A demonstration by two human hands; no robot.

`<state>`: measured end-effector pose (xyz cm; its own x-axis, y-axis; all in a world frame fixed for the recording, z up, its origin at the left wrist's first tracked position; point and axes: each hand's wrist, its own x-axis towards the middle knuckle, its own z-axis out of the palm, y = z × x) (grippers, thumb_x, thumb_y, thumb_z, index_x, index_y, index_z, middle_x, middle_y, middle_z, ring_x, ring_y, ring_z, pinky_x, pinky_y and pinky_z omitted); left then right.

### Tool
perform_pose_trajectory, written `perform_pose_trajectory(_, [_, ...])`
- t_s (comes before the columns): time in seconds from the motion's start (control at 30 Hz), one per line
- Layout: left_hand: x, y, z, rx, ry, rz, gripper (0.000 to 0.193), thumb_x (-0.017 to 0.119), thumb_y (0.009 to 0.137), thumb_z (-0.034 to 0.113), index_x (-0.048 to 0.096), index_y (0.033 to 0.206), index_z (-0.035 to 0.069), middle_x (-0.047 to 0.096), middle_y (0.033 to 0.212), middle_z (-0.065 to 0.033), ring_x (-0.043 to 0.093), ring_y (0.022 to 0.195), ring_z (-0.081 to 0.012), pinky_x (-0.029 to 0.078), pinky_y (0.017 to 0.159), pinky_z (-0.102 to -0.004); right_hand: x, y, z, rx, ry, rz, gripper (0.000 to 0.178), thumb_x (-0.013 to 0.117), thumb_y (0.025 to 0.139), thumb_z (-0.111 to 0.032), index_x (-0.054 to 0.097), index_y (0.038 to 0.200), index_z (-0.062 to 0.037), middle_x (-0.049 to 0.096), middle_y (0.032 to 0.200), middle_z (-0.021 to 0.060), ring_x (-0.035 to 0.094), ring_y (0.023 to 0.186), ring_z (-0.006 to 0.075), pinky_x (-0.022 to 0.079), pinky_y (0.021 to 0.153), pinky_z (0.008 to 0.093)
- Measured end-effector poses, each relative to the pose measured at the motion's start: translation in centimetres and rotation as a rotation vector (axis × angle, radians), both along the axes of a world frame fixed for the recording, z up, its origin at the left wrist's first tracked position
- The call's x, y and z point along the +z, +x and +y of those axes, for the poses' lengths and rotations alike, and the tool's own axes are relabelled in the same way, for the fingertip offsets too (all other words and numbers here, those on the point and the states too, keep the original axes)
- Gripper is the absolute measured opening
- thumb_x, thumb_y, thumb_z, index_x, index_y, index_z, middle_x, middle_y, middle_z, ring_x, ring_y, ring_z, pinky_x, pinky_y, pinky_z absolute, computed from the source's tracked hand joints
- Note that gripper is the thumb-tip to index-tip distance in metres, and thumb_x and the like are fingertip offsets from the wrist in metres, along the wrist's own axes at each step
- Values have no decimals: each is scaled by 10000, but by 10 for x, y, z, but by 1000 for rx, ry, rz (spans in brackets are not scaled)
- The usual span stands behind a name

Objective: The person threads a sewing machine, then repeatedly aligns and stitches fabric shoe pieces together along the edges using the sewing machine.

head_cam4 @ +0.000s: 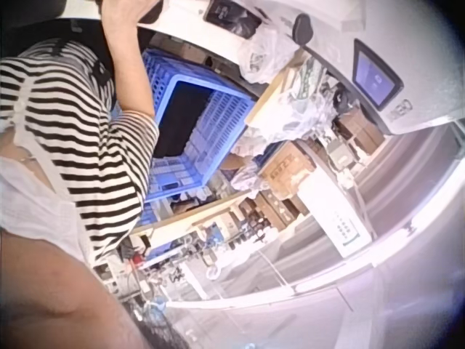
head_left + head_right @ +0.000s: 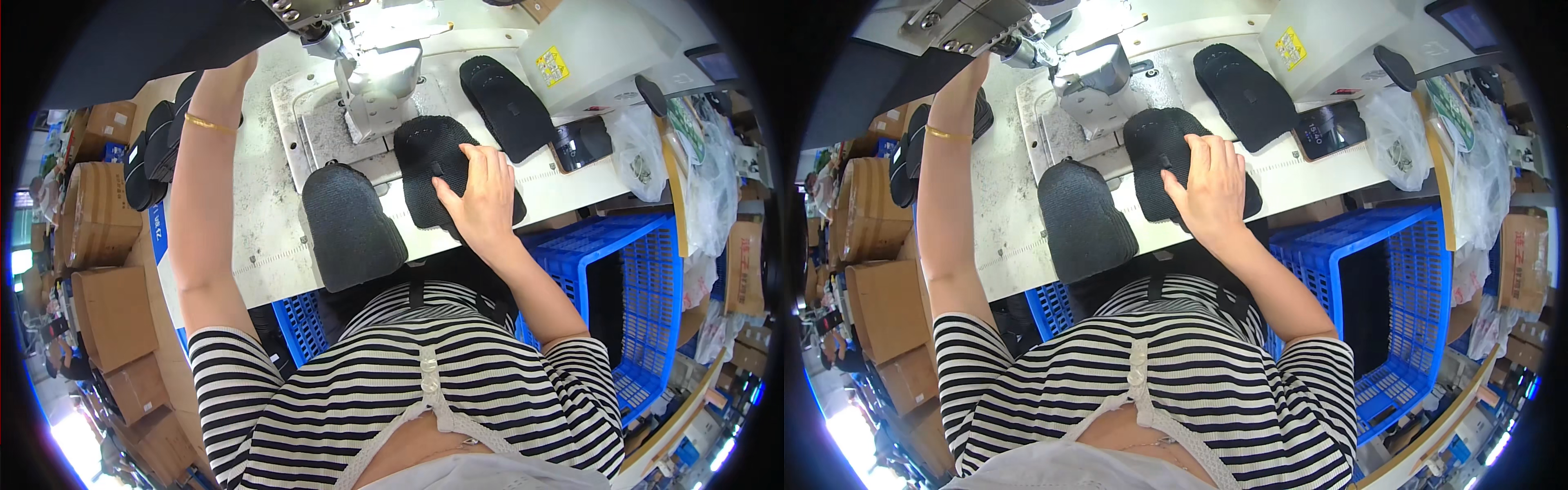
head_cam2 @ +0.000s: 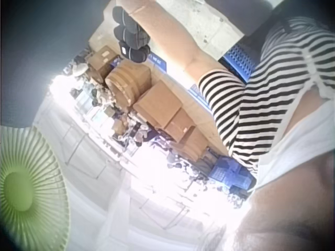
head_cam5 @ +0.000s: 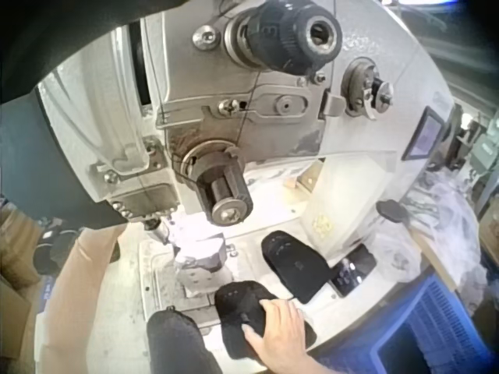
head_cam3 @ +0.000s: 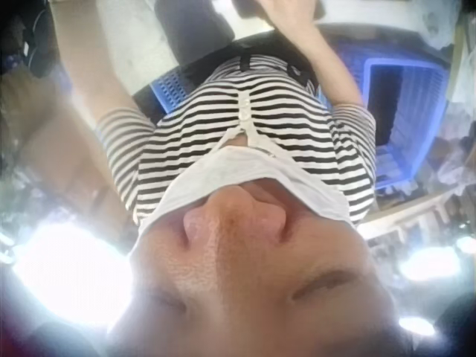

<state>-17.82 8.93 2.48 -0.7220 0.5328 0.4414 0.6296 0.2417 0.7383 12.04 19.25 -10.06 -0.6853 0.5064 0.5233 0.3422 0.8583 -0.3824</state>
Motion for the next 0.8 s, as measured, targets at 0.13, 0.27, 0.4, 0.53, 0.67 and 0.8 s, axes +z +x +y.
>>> perform_pose_trajectory(0.13, [-29, 47, -42, -46, -684, 312, 569, 651, 904, 426, 594, 1109, -102, 629, 997, -265, 625, 997, -386, 500, 838, -451, -9, 2, 2, -15, -30, 72, 491, 776, 759, -163, 535, 1160, -15, 572, 1026, 116, 552, 970, 286, 405, 816, 395])
perform_pose_trajectory(0.27, [-70, 138, -108, -173, -587, -127, 729, 813, 743, 440, 560, 1197, -73, 576, 1151, -268, 591, 1043, -426, 474, 916, -463, -9, 1, -6, 8, -56, 147, 405, 733, 799, -90, 536, 1145, -22, 600, 1015, 120, 568, 938, 297, 404, 812, 402])
perform_pose_trajectory(0.4, [-65, 156, -95, 46, -484, 689, 635, 857, 715, 252, 547, 1183, -44, 580, 1156, -234, 593, 1009, -380, 489, 866, -442, -13, 2, -1, -5, -81, 233, 307, 690, 834, -38, 549, 1106, -7, 619, 1047, 137, 583, 949, 302, 408, 828, 412])
perform_pose_trajectory(0.53, [-73, 146, -95, -155, -339, 286, 587, 825, 751, 136, 546, 1243, -19, 563, 1235, -227, 602, 1066, -357, 513, 907, -424, 5, -2, -2, 63, -192, 694, 253, 658, 890, 25, 558, 1122, 44, 617, 1045, 165, 618, 939, 275, 500, 826, 344])
perform_pose_trajectory(0.67, [-14, 144, -89, -229, 409, -1193, 302, 697, 826, -67, 645, 1122, -38, 717, 994, -111, 704, 859, -184, 579, 795, -304, 70, -6, 1, 348, -278, 576, 221, 617, 865, 100, 644, 1066, 14, 623, 912, 118, 612, 804, 206, 496, 721, 297])
perform_pose_trajectory(0.8, [-11, 162, -74, -276, 478, -1033, 231, 670, 865, -61, 668, 1092, -21, 717, 1016, -103, 698, 905, -186, 576, 845, -303, 81, -31, -19, 696, -774, 417, 167, 569, 896, 38, 653, 1032, -11, 610, 896, 72, 570, 782, 138, 457, 688, 262])
